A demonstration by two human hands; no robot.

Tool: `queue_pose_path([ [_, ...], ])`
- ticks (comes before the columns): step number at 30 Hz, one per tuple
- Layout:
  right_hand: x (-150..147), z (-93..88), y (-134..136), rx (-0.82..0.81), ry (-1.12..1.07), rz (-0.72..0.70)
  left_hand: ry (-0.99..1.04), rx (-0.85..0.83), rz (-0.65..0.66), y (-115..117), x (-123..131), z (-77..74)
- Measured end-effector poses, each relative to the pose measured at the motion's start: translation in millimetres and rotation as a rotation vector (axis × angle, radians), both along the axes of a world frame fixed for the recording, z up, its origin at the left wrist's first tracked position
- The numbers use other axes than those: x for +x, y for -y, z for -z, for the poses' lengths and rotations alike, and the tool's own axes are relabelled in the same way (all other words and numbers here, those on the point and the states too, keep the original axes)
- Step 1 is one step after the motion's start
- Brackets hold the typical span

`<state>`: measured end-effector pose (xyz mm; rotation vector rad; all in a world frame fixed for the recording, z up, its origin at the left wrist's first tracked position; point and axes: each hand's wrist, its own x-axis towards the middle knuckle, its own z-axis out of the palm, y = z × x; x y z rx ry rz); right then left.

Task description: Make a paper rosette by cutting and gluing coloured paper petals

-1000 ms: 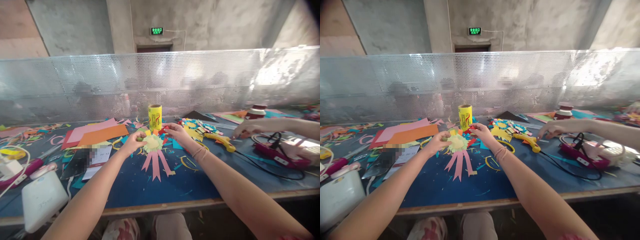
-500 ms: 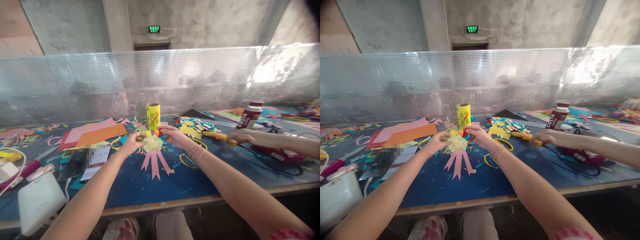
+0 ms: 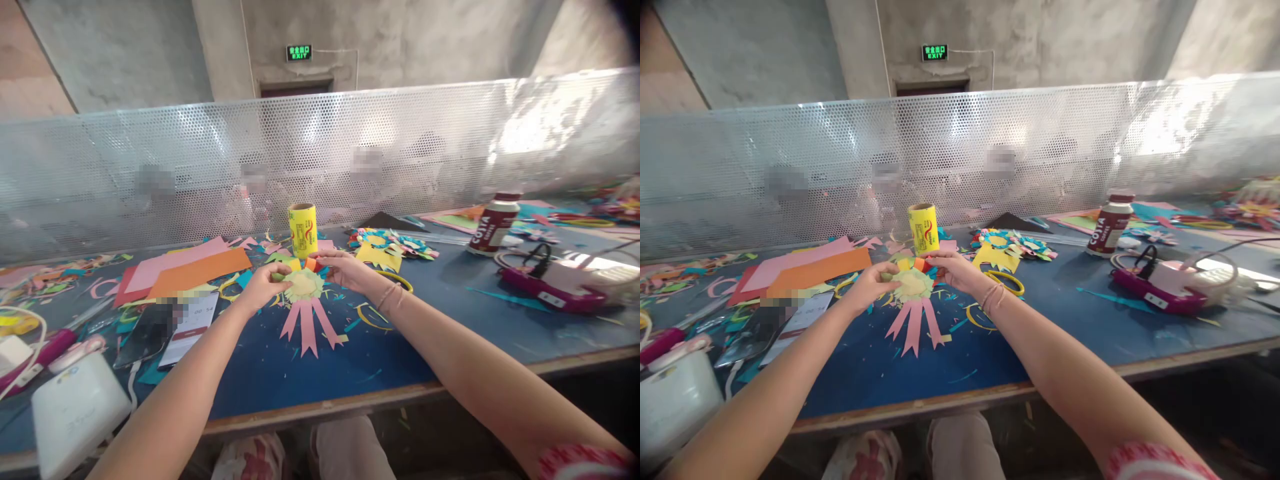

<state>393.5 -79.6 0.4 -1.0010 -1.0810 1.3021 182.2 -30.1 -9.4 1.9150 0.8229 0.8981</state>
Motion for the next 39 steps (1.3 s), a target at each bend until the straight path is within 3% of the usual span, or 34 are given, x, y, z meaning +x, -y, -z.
queue_pose_path([
  [9, 0.3, -2.5, -0.1, -0.005, -0.047, 0.023, 0.048, -0.053, -0.053, -4.1, -0.8, 2.5],
  [39, -1.2, 2.6, -1.3, -0.011, -0.035, -0.009, 0.053, -0.027, -0.038, -0.4, 1.8, 0.5],
])
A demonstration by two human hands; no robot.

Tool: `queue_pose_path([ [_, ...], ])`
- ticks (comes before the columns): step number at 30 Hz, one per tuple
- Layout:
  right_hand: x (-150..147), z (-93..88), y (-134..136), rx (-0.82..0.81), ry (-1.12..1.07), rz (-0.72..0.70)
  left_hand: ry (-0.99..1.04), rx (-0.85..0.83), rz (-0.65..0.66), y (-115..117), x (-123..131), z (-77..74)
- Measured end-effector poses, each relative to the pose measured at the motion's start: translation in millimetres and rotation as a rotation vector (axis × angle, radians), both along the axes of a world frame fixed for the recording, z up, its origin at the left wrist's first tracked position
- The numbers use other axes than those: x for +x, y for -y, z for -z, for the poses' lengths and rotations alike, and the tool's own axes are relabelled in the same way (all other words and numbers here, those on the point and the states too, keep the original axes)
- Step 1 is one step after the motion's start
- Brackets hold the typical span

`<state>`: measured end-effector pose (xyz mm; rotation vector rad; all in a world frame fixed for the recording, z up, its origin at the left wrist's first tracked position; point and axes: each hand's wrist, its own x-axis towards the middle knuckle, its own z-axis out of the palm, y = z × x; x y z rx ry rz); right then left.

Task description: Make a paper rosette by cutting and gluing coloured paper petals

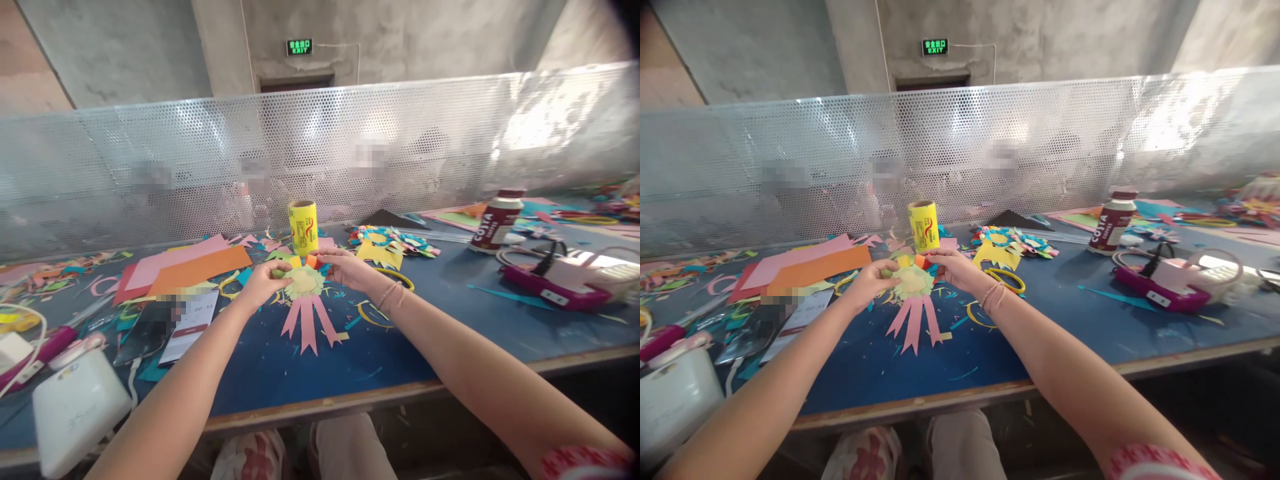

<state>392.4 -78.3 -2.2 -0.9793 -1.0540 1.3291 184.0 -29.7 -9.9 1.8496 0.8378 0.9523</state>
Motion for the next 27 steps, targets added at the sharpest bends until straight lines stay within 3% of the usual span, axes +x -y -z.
queue_pose_path([
  [27, -4.8, -5.0, 4.1, -0.045, -0.059, 0.0, -0.033, 0.023, -0.02, -2.6, -0.1, 2.5],
])
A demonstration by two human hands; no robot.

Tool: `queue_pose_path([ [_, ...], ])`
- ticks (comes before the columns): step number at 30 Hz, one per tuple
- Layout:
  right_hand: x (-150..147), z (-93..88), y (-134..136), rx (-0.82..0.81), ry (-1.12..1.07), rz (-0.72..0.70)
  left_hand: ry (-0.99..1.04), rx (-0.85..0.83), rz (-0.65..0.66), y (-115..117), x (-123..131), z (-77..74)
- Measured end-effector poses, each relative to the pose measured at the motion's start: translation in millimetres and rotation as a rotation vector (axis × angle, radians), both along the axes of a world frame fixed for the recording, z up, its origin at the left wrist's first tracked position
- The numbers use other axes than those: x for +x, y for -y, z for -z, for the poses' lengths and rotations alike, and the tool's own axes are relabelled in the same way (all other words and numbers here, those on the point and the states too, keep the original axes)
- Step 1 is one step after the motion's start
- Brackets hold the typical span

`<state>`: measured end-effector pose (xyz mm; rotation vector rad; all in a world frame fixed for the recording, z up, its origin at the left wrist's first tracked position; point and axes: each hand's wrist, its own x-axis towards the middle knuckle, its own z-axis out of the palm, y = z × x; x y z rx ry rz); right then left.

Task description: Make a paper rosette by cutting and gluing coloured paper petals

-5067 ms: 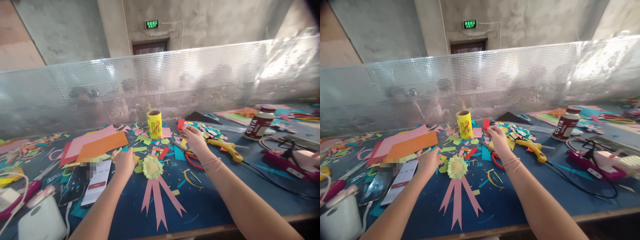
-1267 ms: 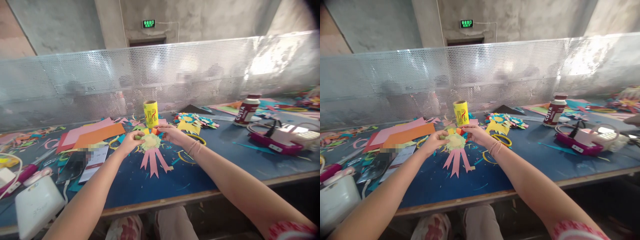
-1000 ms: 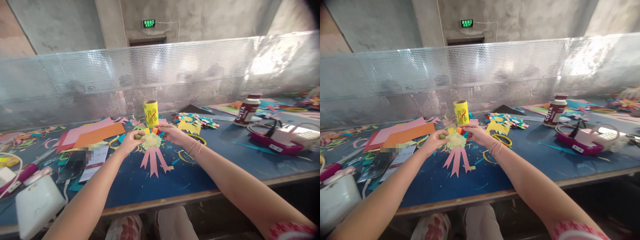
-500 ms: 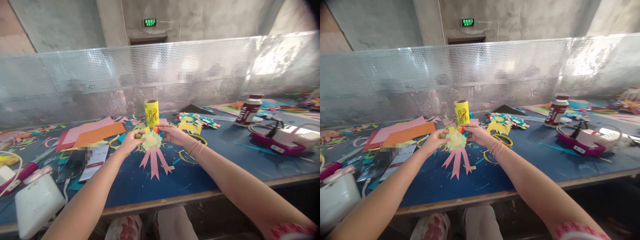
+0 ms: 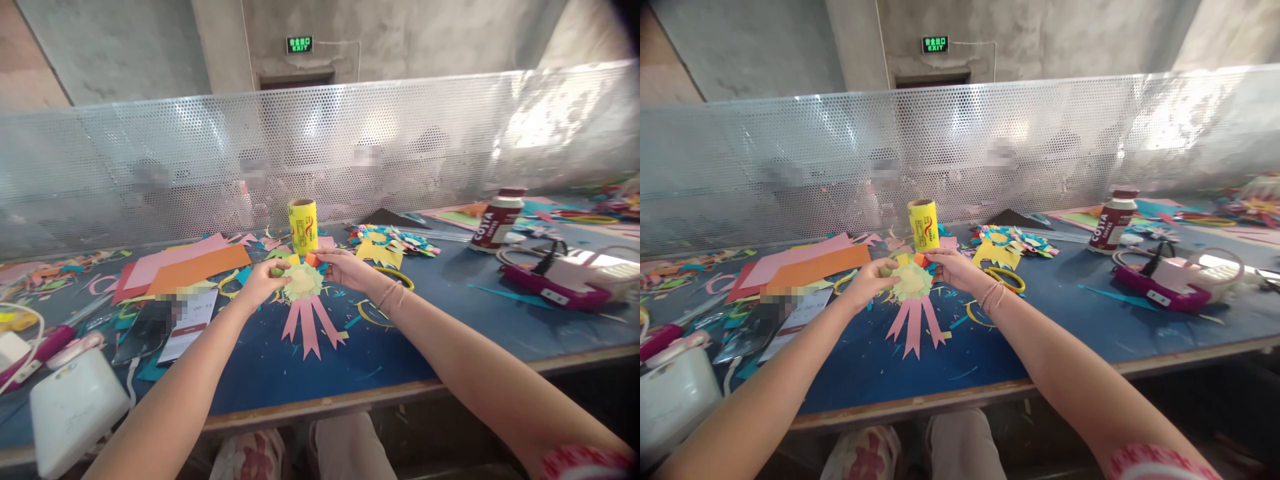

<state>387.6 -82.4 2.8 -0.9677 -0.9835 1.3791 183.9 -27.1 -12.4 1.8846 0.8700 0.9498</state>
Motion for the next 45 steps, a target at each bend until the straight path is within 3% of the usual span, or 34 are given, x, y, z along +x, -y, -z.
queue_pose_path([
  [14, 0.5, -0.3, -0.1, 0.023, 0.043, 0.021, 0.016, 0.002, 0.029, -1.3, 0.4, 1.7],
  [27, -2.3, -6.6, 2.8, -0.06, -0.07, -0.035, 0.0, -0.064, -0.056, 2.0, -0.3, -0.7],
  [45, -3.0, -2.3, 1.3, 0.025, -0.043, -0.037, -0.02, -0.016, -0.091, 4.3, 0.4, -3.5],
])
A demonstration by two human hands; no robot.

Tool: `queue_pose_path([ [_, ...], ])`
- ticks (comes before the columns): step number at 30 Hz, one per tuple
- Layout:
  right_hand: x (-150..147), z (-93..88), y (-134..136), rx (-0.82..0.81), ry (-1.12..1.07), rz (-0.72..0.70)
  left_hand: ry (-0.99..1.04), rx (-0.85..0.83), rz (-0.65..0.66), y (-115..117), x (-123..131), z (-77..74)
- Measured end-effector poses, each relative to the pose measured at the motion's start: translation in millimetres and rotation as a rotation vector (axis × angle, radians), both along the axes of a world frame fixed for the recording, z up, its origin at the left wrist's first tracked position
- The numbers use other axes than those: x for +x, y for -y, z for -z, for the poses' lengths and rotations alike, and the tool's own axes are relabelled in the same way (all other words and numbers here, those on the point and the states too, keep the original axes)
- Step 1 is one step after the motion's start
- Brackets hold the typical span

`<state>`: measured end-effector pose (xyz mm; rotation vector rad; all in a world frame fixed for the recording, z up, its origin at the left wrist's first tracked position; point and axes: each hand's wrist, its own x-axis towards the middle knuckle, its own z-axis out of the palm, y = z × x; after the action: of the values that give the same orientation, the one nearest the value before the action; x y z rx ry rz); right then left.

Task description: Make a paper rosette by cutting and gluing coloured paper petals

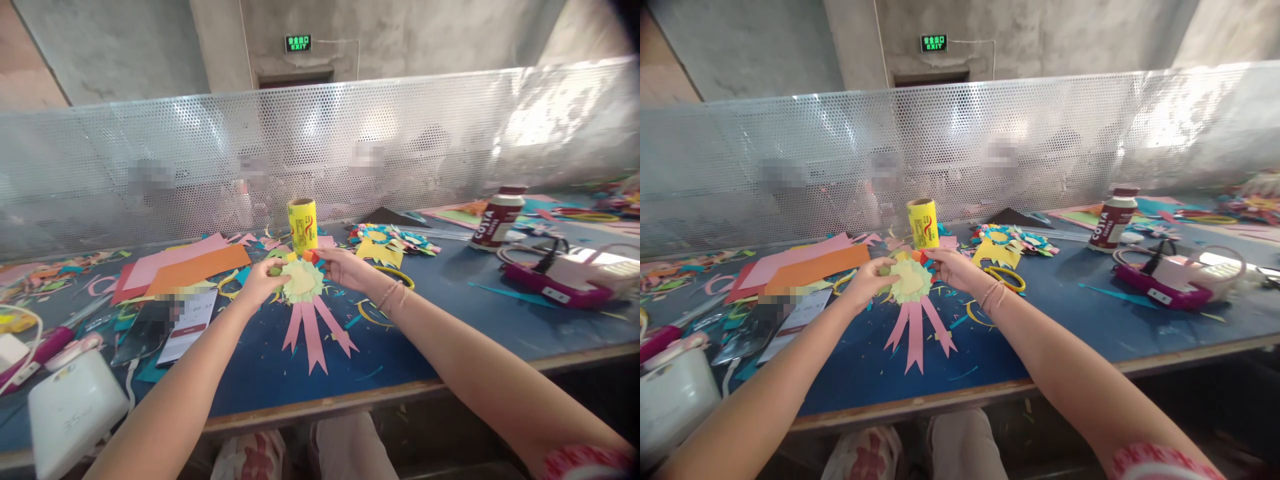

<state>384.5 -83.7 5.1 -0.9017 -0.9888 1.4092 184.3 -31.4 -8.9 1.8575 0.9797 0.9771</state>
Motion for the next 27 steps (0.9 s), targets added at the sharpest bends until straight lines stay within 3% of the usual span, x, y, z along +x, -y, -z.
queue_pose_path([
  [8, -2.4, -1.1, 2.5, 0.117, 0.026, -0.037, 0.042, 0.048, -0.031, -0.5, 1.6, -0.1],
  [13, -7.0, -0.3, 1.5, 0.367, 0.221, 0.033, 0.05, 0.185, -0.089, 6.4, 3.6, -6.0],
  [16, -7.0, -2.2, 3.7, 0.606, 0.46, 0.152, 0.043, 0.378, -0.077, 11.7, 3.8, -9.6],
  [18, -7.8, -5.9, 10.4, 0.86, 0.678, 0.261, 0.053, 0.58, -0.09, 15.2, 2.8, -11.9],
  [22, -14.1, -13.2, 31.0, 1.333, 1.048, 0.408, 0.139, 1.009, -0.307, 23.6, -0.3, -16.6],
  [24, -17.2, -14.8, 39.0, 1.421, 1.157, 0.456, 0.166, 1.144, -0.417, 28.4, -1.5, -18.1],
  [27, -17.9, -16.9, 44.7, 1.438, 1.279, 0.478, 0.141, 1.25, -0.47, 34.0, -2.8, -18.6],
])
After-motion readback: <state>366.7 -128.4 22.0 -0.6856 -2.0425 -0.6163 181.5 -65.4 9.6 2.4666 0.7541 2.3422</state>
